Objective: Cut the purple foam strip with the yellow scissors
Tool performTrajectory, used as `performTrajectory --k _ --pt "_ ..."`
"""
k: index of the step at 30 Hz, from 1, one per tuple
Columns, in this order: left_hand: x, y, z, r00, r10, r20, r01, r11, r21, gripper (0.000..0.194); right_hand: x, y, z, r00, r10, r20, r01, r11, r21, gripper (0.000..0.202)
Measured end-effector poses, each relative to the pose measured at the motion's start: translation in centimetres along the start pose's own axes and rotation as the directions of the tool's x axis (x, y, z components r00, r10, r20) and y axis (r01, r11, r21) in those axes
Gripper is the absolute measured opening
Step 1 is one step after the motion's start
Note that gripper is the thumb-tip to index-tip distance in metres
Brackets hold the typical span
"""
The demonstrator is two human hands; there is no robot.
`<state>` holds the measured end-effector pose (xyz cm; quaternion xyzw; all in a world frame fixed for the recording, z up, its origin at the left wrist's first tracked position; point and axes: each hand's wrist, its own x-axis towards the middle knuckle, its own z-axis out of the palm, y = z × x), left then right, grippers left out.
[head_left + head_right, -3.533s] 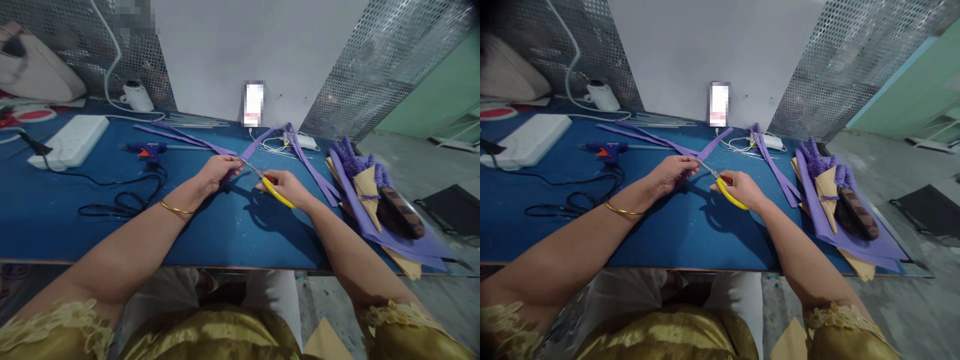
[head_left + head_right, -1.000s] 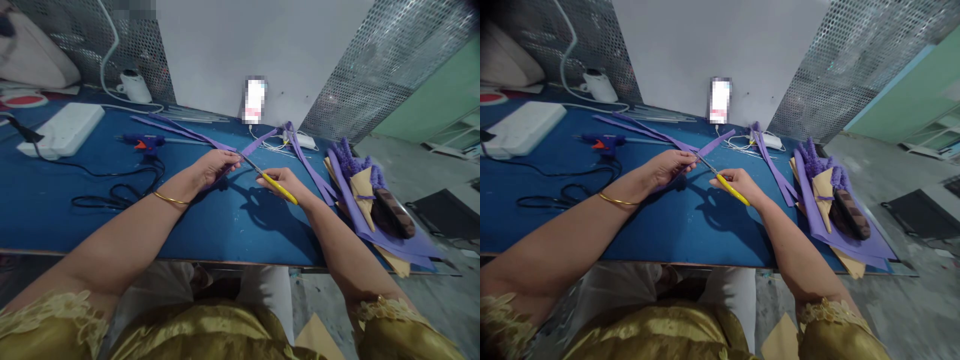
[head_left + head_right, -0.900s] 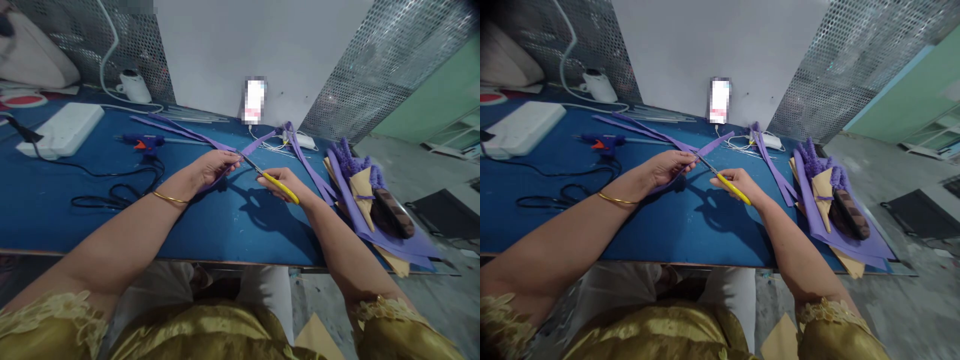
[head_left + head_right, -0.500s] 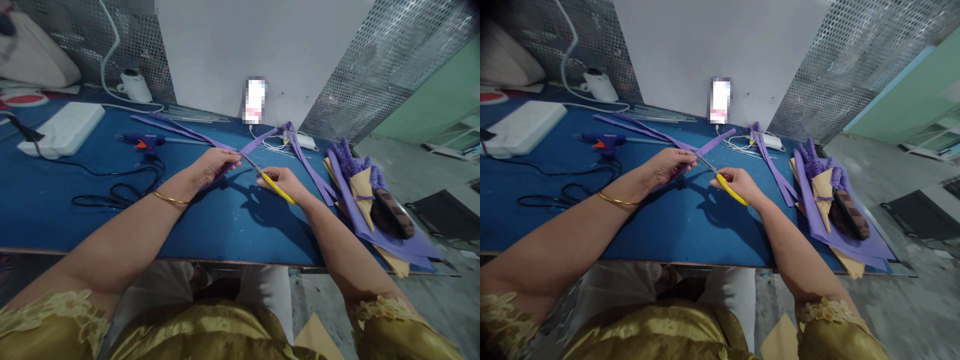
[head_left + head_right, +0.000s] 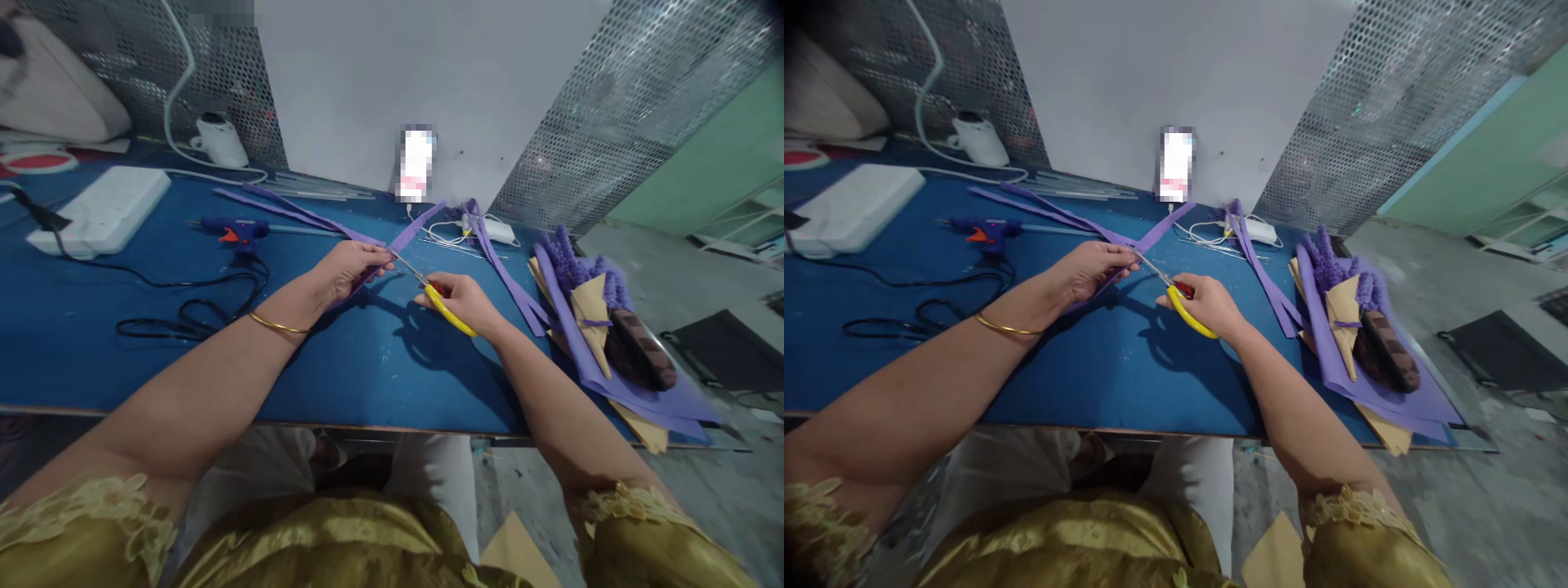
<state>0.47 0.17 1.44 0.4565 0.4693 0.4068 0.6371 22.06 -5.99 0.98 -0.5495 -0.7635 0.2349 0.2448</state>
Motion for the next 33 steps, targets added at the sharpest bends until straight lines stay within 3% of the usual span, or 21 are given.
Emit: performTrajectory --k 15,26,33 --pt "-0.3 0.3 0.0 1.0 0.001 0.026 -0.001 1.0 -0.013 0.006 -0.3 -0.6 -0.7 0.999 0.039 0.008 -0.039 0.999 0.007 0.045" --pt "-0.1 0.0 0.1 1.0 -0.029 -0.011 0.029 0.999 0.017 0.011 0.2 0.3 0.1 1.0 0.014 0.016 -0.014 1.0 0.022 0.043" --pt "-0.1 0.0 0.2 1.0 -0.01 -0.009 0.011 1.0 0.023 0.009 0.2 0.9 0.1 0.998 0.02 0.057 -0.029 0.986 0.161 0.047"
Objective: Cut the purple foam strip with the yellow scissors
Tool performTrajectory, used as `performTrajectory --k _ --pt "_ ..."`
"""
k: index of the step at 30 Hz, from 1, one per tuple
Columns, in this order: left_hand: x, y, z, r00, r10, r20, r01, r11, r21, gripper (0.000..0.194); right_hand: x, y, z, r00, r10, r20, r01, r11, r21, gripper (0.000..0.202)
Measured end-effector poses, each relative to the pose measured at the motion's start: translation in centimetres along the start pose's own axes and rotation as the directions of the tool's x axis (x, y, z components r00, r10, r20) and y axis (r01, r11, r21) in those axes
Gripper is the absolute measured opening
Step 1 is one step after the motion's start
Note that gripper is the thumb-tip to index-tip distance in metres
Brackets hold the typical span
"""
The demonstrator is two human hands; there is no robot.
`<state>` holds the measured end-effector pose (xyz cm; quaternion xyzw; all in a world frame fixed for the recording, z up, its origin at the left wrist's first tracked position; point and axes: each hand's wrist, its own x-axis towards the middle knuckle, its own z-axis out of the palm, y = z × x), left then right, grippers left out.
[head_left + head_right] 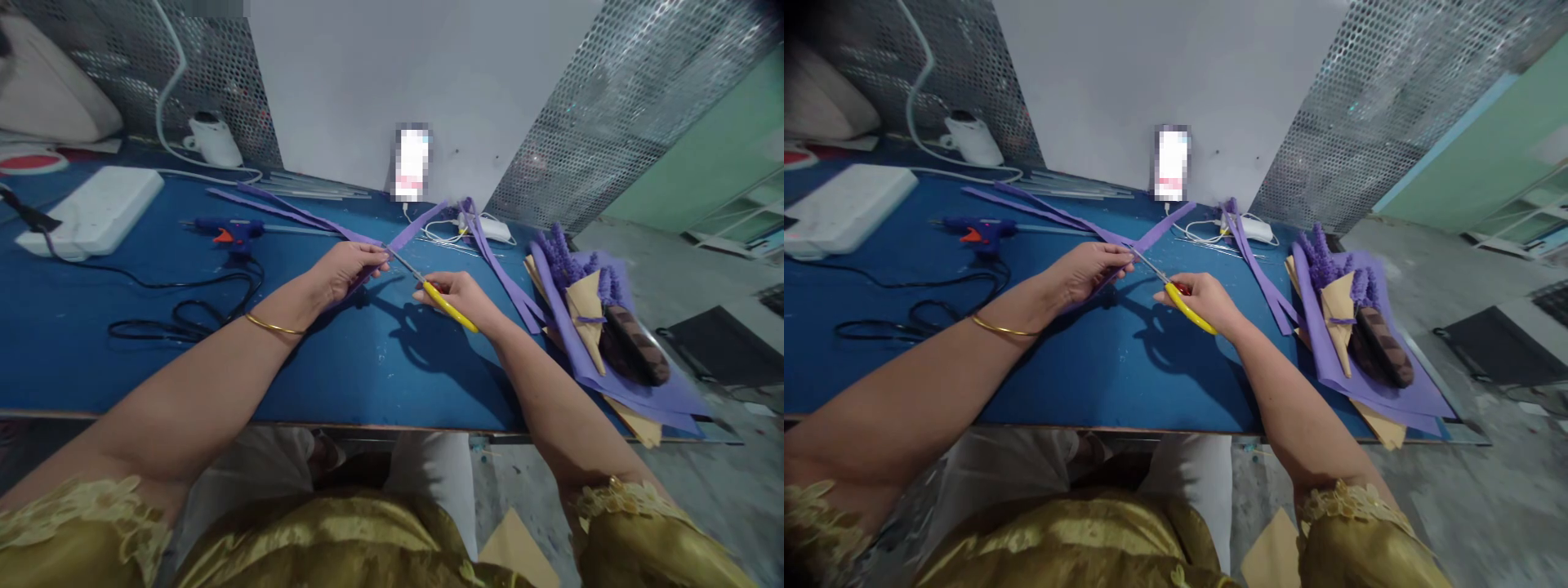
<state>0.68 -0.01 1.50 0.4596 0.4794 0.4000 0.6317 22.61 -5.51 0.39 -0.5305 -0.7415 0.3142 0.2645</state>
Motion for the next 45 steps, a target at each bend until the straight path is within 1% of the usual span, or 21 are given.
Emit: performTrajectory --k 6,10,12,15,18,20,24,27,32,36,45 --pt "0.2 0.0 -0.2 1.0 -0.011 0.026 0.011 1.0 0.006 0.009 -0.2 -0.4 -0.1 0.999 0.027 0.038 -0.032 0.992 0.12 0.049" --pt "0.1 0.2 -0.5 0.996 -0.023 0.089 0.025 1.0 -0.012 0.008 -0.6 -1.3 -0.5 0.99 0.091 0.109 -0.113 0.969 0.221 0.051" --pt "0.0 0.4 -0.6 0.994 -0.023 0.111 0.027 0.999 -0.032 0.007 -0.6 -1.5 -0.6 0.987 0.102 0.125 -0.13 0.962 0.239 0.052" --pt "-0.1 0.3 -0.6 0.995 -0.003 0.099 0.009 0.999 -0.054 0.004 -0.3 -1.1 -0.5 0.995 0.067 0.073 -0.08 0.979 0.187 0.051" --pt "0.0 0.1 -0.5 0.998 0.023 0.058 -0.022 0.999 -0.025 0.002 0.1 -0.2 -0.2 1.0 0.018 0.018 -0.019 0.996 0.086 0.05" --pt "0.1 0.1 -0.5 0.999 0.041 0.027 -0.041 0.999 -0.001 0.003 0.3 0.3 -0.1 1.0 -0.009 0.003 0.009 1.0 0.024 0.049" --pt "0.1 0.1 -0.4 0.999 0.052 0.001 -0.052 0.999 0.01 0.006 0.3 0.4 0.1 0.999 -0.026 -0.026 0.024 0.997 -0.08 0.044" --pt "0.2 0.1 -0.4 0.999 0.054 0.004 -0.054 0.998 0.011 0.006 0.2 0.0 0.1 0.999 -0.022 -0.039 0.017 0.992 -0.122 0.041" --pt "0.4 -0.2 -0.3 0.998 0.055 0.004 -0.055 0.998 0.017 0.009 0.1 -0.1 0.2 0.999 -0.017 -0.032 0.014 0.995 -0.099 0.039" --pt "0.1 0.0 -0.1 1.0 0.03 -0.009 -0.03 1.0 0.007 0.009 0.0 -0.2 0.2 0.999 -0.033 -0.028 0.031 0.997 -0.064 0.038" --pt "0.1 0.0 -0.2 1.0 0.01 -0.002 -0.01 1.0 -0.008 0.009 -0.1 -0.3 0.0 1.0 -0.002 -0.012 0.001 0.999 -0.049 0.04"
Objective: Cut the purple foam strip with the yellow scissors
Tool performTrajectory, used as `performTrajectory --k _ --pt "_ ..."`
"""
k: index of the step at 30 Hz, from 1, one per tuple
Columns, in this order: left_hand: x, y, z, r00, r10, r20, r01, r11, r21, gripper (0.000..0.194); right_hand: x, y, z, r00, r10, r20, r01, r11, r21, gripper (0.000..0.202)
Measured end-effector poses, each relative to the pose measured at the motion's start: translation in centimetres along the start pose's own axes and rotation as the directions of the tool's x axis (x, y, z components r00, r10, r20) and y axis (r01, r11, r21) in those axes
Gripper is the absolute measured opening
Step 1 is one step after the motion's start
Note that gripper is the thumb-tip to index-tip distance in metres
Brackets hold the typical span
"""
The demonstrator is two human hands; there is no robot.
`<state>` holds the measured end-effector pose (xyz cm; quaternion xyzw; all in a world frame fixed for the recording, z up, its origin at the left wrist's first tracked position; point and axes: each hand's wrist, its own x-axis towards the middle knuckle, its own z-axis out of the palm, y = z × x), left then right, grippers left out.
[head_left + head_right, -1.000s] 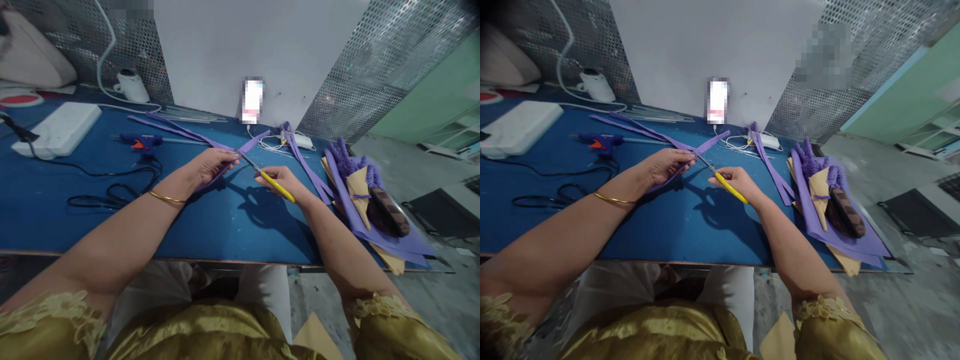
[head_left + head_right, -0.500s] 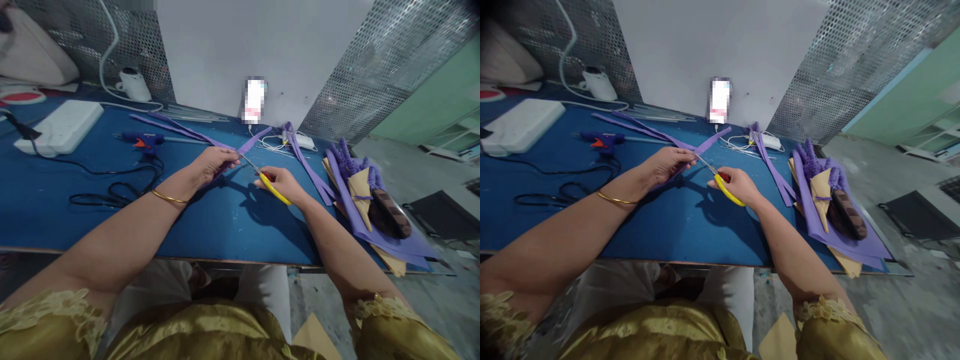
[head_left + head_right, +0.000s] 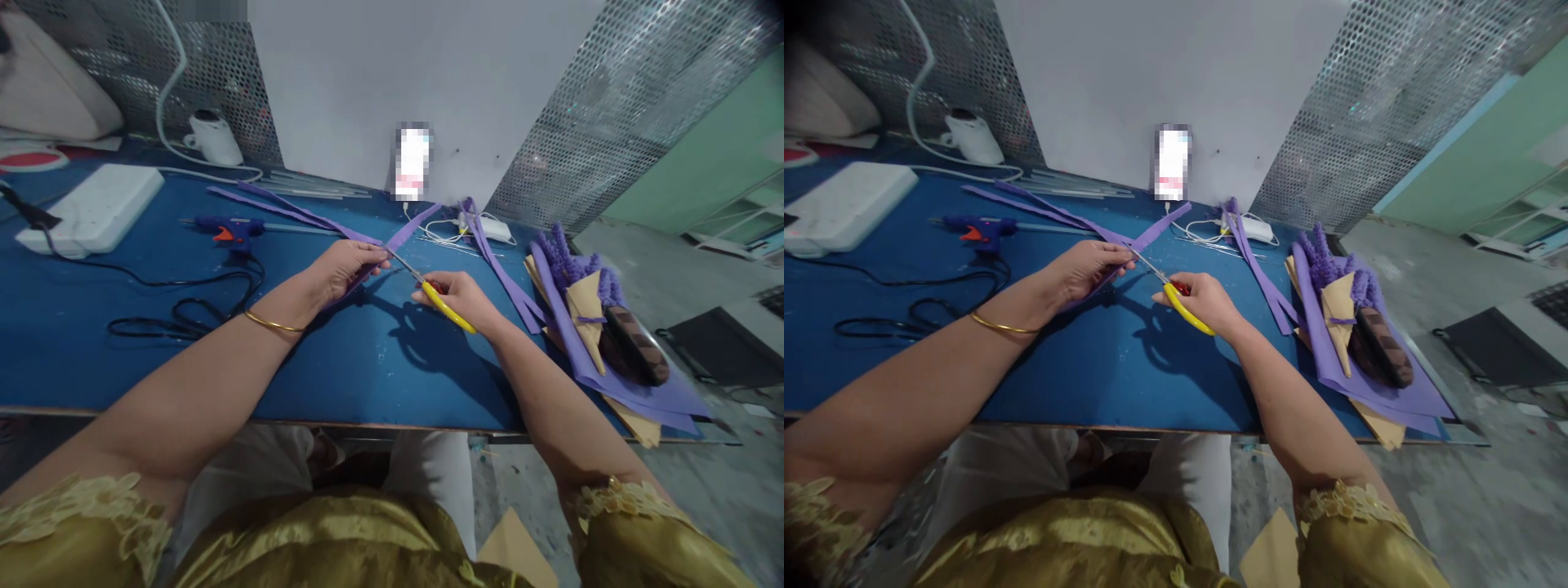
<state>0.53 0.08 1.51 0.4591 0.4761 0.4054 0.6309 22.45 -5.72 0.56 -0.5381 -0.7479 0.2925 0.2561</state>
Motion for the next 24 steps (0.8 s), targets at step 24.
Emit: performTrajectory --k 24 --pt "-0.22 -0.11 0.3 1.0 0.01 -0.001 -0.01 1.0 0.021 0.012 0.11 0.1 0.26 1.0 -0.018 0.0 0.018 0.999 -0.036 0.041"
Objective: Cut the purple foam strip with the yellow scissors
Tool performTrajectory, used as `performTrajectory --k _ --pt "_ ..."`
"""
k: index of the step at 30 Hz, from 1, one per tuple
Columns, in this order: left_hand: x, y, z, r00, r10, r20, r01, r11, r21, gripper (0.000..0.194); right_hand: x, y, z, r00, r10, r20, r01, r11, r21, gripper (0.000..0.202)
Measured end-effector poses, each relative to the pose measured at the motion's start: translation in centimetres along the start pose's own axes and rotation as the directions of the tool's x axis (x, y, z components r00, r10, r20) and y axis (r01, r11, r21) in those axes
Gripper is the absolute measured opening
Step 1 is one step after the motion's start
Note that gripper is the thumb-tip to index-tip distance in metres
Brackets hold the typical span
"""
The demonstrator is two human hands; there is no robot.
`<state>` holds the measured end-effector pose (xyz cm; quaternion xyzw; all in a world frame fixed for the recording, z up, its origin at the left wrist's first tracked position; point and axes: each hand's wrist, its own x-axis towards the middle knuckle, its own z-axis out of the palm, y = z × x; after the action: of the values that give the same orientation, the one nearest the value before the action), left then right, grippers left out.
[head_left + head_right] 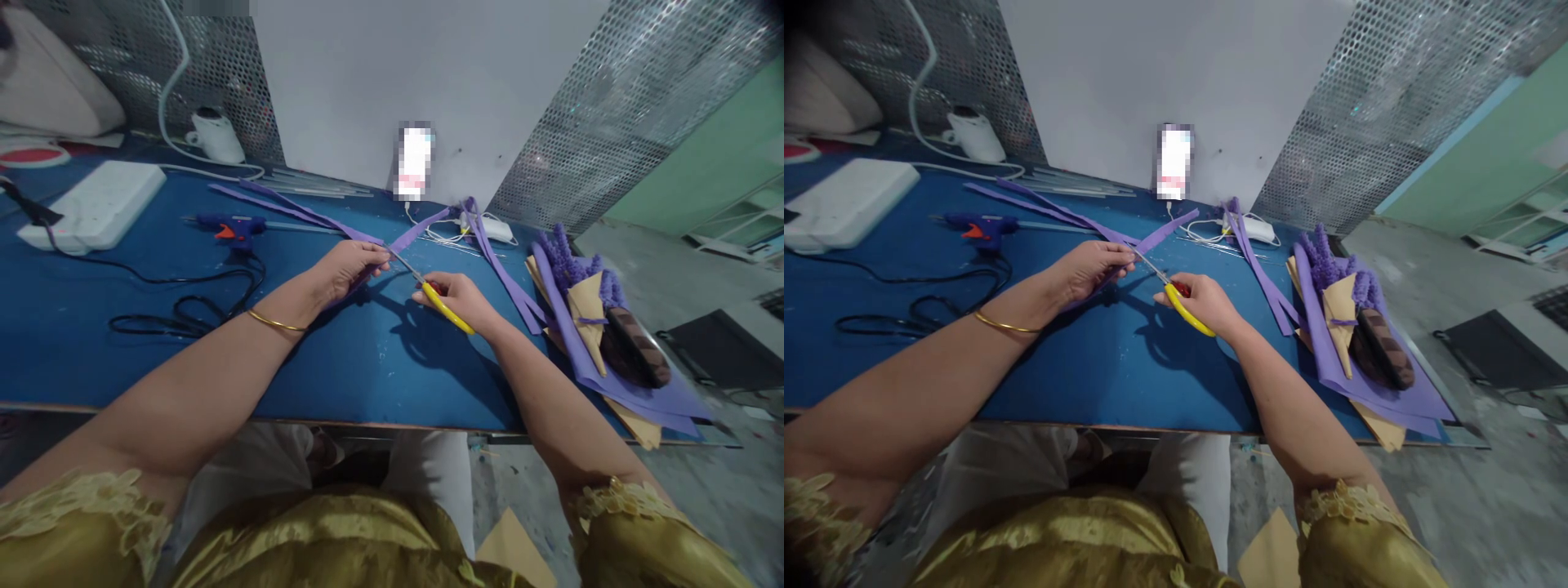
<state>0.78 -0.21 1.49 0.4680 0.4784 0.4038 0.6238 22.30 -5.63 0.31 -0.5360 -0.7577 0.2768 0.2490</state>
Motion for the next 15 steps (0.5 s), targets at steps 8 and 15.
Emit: performTrajectory --k 8,15 --pt "-0.12 0.07 0.07 1.0 0.002 0.005 -0.002 1.0 -0.009 0.012 0.04 0.17 -0.25 1.0 0.011 0.001 -0.011 0.999 0.053 0.049" --pt "-0.19 0.35 0.0 1.0 -0.003 0.027 0.003 1.0 -0.028 0.014 -0.14 -0.37 -0.37 0.999 0.004 0.046 -0.012 0.985 0.17 0.045"
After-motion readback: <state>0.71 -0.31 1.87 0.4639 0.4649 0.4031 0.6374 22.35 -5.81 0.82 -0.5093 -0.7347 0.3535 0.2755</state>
